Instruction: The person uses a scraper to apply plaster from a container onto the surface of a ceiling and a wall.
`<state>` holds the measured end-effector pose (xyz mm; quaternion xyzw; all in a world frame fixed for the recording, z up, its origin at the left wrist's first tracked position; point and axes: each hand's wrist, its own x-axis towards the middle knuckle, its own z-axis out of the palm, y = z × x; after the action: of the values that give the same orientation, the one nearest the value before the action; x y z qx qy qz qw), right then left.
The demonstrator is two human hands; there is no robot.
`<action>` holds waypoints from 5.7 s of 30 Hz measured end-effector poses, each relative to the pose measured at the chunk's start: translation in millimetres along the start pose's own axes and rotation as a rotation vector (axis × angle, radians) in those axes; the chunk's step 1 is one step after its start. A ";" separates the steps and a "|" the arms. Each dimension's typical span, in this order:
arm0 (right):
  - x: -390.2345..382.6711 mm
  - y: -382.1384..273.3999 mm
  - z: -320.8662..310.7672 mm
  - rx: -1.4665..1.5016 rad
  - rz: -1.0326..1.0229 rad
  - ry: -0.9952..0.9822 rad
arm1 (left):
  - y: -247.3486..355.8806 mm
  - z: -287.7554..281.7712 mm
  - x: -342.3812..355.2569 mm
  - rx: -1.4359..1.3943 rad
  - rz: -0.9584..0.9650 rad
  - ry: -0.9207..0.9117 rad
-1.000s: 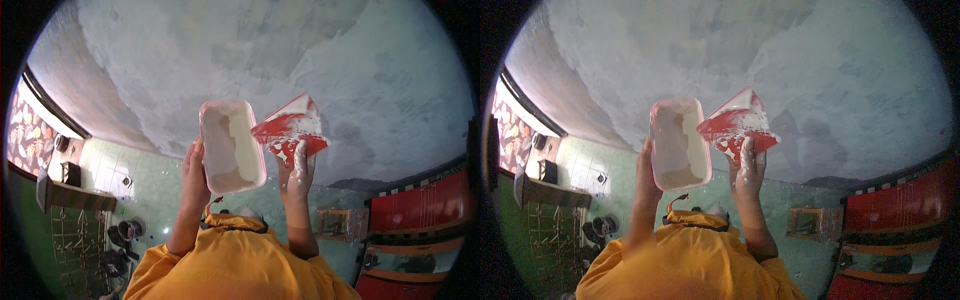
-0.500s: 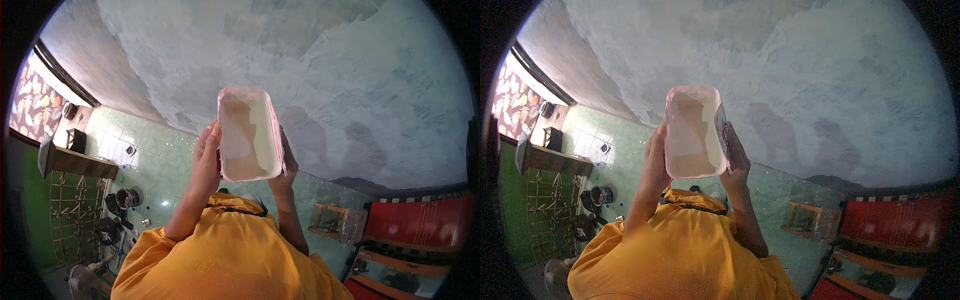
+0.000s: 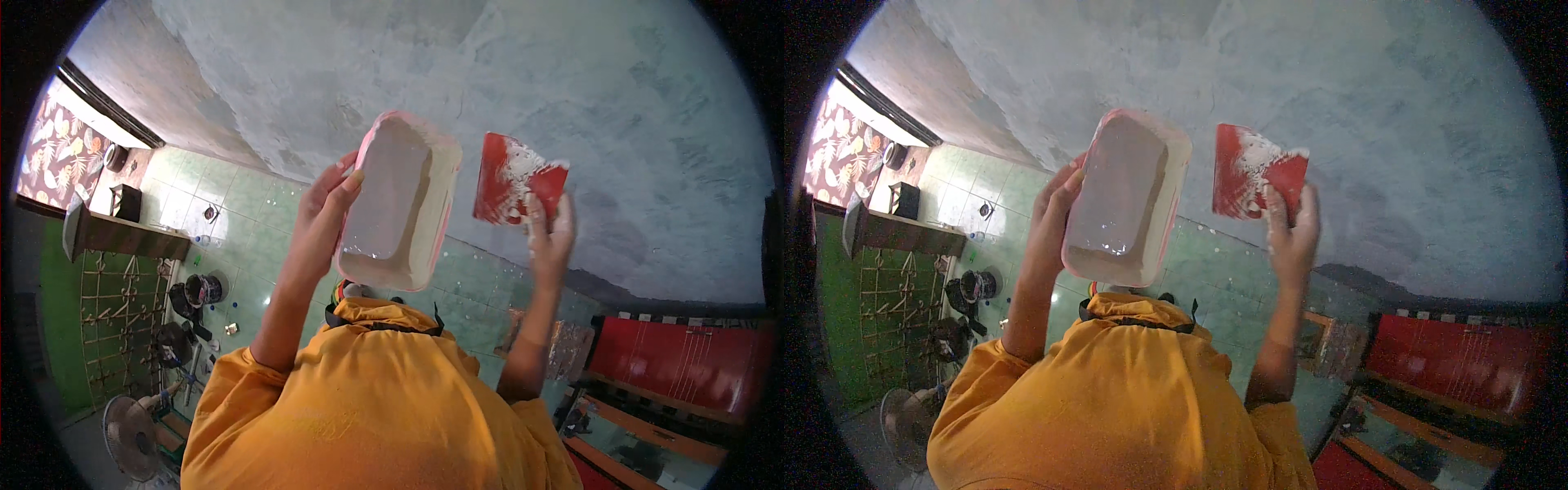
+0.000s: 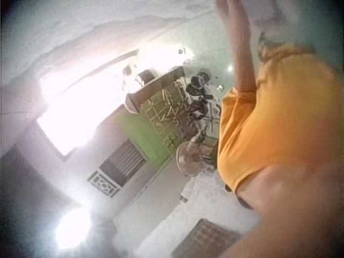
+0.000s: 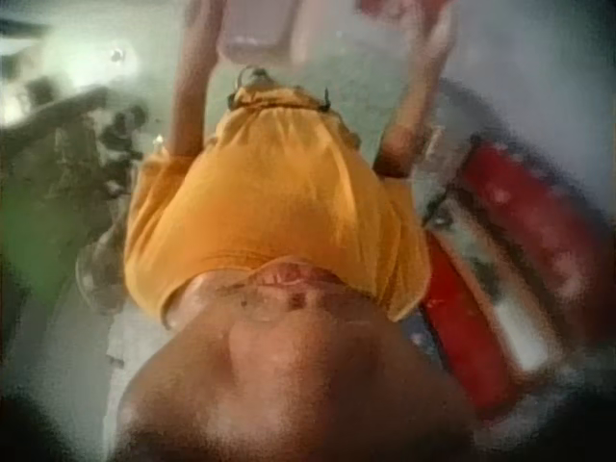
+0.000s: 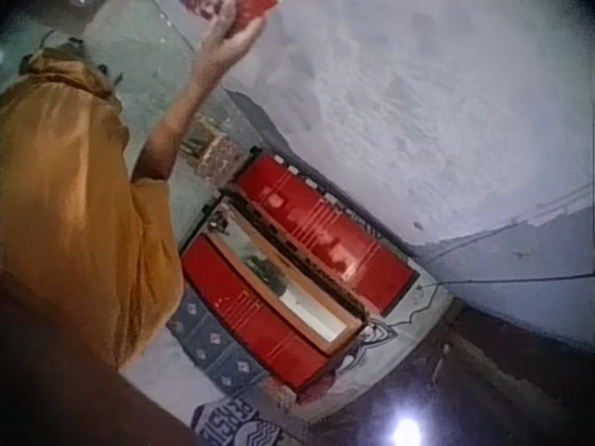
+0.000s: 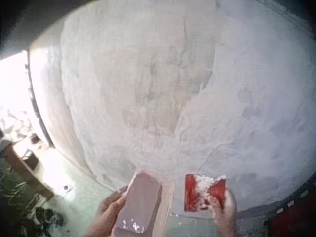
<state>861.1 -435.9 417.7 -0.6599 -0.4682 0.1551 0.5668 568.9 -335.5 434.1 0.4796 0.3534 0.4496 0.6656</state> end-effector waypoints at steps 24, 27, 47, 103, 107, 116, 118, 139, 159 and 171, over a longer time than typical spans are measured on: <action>-33.8 63.7 -18.4 0.015 0.224 -0.603 | -47.2 33.5 52.1 0.989 -0.096 -0.378; -54.8 65.4 -1.4 0.121 0.241 -0.639 | -58.6 35.5 53.0 0.942 -0.113 -0.328; -22.2 10.2 39.7 1.020 0.510 -0.313 | -97.8 -46.7 39.3 0.241 -0.101 0.021; 333.5 -294.8 -14.1 -1.346 -1.225 0.647 | -61.4 -107.6 64.1 -0.006 -0.184 -0.118; 259.1 -207.9 22.0 -1.316 -1.206 0.356 | -66.2 -114.0 59.9 -0.004 -0.210 -0.100; 331.1 -406.6 -55.2 -1.094 -1.082 0.701 | -51.7 -103.8 58.9 -0.023 -0.220 -0.158; 341.6 -424.5 -60.1 -1.178 -1.228 0.711 | -57.2 -104.8 61.3 -0.004 -0.174 -0.132; 337.4 -415.6 -22.3 -1.130 -1.267 0.612 | -54.9 -103.0 61.0 -0.001 -0.233 -0.119; 111.4 -137.6 103.0 0.289 -0.021 -0.164 | -21.5 -91.1 46.8 -0.130 -0.043 -0.053; -25.9 -76.7 122.8 0.681 0.365 0.183 | -29.5 -60.5 40.7 -0.175 0.098 0.080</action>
<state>723.5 -388.6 439.8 -0.5175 -0.2123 0.3402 0.7559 536.1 -281.9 386.7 0.4178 0.3153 0.5296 0.6675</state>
